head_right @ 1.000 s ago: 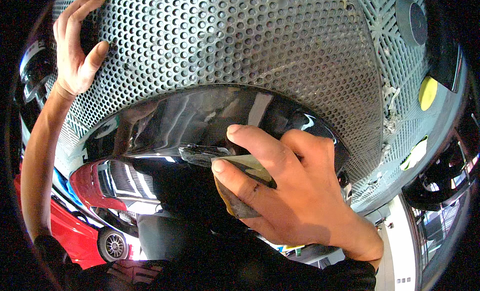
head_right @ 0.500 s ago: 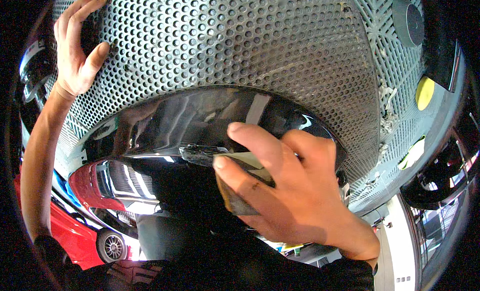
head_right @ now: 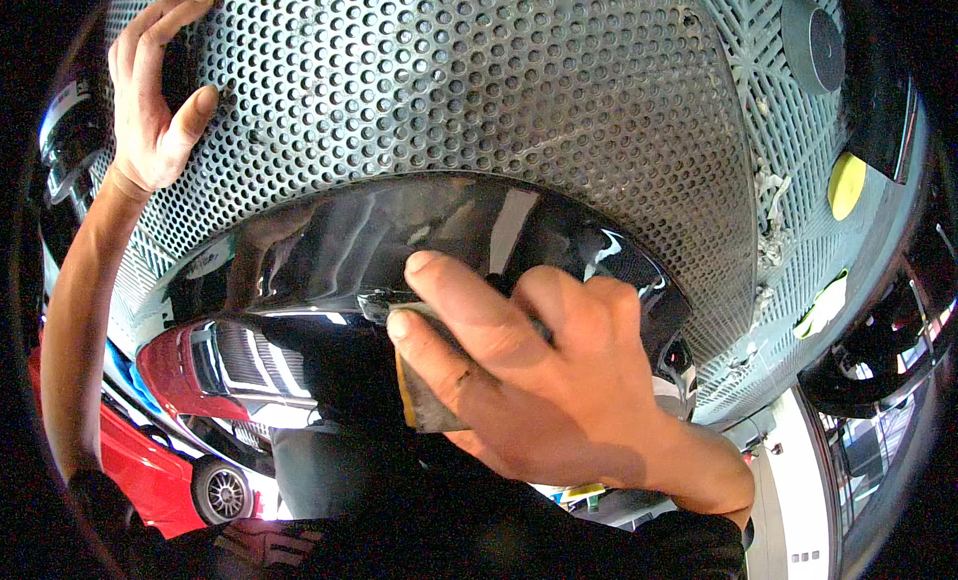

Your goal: The person applies a liquid from a purple bottle onto a sanding block and then sands a glossy black car part. They repeatedly rub the surface with the sanding block, occasionally pause to inspect the area, and later use a blue cloth to wipe the part.

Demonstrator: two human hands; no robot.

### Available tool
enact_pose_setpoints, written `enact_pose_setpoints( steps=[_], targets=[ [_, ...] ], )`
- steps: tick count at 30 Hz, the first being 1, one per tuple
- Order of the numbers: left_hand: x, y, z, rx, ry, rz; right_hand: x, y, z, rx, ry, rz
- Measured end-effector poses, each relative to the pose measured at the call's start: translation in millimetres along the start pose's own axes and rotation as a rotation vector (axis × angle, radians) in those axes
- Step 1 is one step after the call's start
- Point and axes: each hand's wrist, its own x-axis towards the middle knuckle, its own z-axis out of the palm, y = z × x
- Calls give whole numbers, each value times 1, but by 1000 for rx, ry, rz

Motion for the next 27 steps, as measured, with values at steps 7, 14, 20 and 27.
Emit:
enact_pose_setpoints(
  steps=[7, 14, 20, 27],
  targets=[
    [10, 12, 2, 39, 126, 116, 2, -1, -3, -29, 25, 38],
    [9, 10, 13, -6, 174, 87, 18, -4, -2, 48, -15, 11],
    [8, 9, 0, 13, 102, 88, 5, 2, -11, -22, -17, 61],
    [8, 10, 14, -31, 205, 86, 17, 7, -10, 35, -49, 13]
  ],
)
